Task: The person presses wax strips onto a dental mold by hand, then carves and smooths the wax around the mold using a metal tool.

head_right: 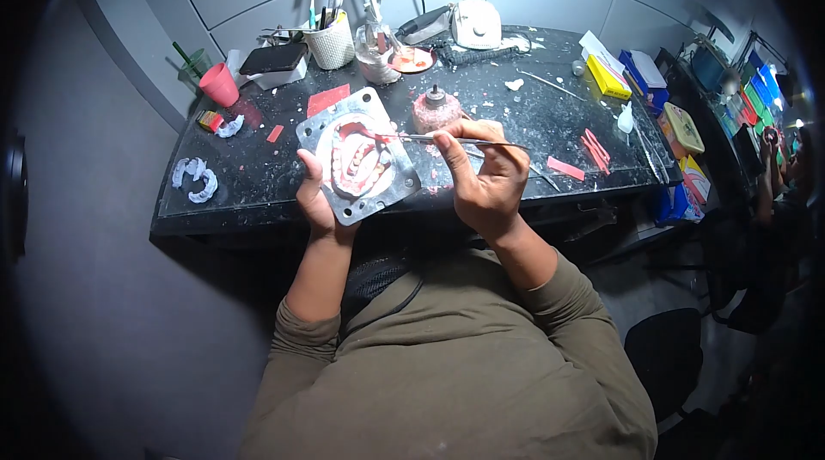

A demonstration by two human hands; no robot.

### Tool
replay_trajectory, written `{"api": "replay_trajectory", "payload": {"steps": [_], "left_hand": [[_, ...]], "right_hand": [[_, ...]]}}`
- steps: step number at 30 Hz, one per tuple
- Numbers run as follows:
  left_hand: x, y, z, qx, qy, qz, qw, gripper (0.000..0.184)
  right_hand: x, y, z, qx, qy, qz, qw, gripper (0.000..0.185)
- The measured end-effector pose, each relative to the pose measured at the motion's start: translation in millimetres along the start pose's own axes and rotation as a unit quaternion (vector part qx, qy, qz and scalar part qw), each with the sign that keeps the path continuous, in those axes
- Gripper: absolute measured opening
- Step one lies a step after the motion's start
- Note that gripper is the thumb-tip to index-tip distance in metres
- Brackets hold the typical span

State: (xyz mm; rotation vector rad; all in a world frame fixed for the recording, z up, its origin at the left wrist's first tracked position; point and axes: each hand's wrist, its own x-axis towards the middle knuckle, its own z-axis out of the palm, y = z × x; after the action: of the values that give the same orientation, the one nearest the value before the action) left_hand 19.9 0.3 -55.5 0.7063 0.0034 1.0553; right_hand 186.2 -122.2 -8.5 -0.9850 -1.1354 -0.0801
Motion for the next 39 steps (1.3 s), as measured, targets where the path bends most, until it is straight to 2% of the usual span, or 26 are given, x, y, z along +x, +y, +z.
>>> {"api": "replay_trajectory", "payload": {"steps": [1,3,6,13,15,17,19,22,31,33,39], "left_hand": [[-0.3,0.3,-0.4,0.0,-0.001,0.0,1.0,0.086],[-0.8,1.1,-1.2,-0.075,-0.047,-0.017,0.996,0.066],[-1.6,4.4,10.2,-0.087,-0.069,-0.027,0.993,0.067],[0.1,0.5,-3.2,-0.067,-0.054,-0.016,0.996,0.068],[-0.2,1.4,0.2,-0.018,-0.017,-0.015,1.0,0.084],[-0.2,1.4,0.7,-0.02,-0.018,-0.018,0.999,0.083],[-0.2,1.4,1.1,-0.023,-0.02,-0.021,0.999,0.083],[-0.4,1.7,2.0,-0.026,-0.014,-0.021,0.999,0.082],[0.2,1.8,0.7,-0.02,-0.024,-0.021,0.999,0.082],[0.6,2.7,1.5,-0.106,-0.1,-0.035,0.989,0.068],[1.1,0.7,-5.2,-0.064,-0.065,-0.027,0.995,0.069]], "right_hand": [[0.5,-0.7,0.3,0.0,0.0,-0.001,1.0,0.008],[2.1,-1.9,1.6,0.04,0.011,0.03,0.999,0.008],[6.7,-1.0,2.4,-0.004,-0.03,-0.023,0.999,0.007],[5.3,-0.4,-5.6,0.006,-0.03,0.01,0.999,0.008],[6.3,-1.5,-4.7,0.017,-0.021,0.013,1.0,0.007],[8.2,-2.3,-3.9,0.029,-0.011,0.017,0.999,0.007],[10.8,-2.3,-3.3,-0.012,-0.029,-0.025,0.999,0.006],[10.5,1.5,-7.1,-0.041,-0.05,-0.035,0.997,0.006],[15.4,-3.1,-10.3,-0.026,-0.047,-0.023,0.998,0.009],[16.4,-2.9,-11.6,-0.04,-0.054,-0.033,0.997,0.009],[19.4,-7.0,-14.1,-0.065,-0.066,-0.042,0.995,0.01]]}}
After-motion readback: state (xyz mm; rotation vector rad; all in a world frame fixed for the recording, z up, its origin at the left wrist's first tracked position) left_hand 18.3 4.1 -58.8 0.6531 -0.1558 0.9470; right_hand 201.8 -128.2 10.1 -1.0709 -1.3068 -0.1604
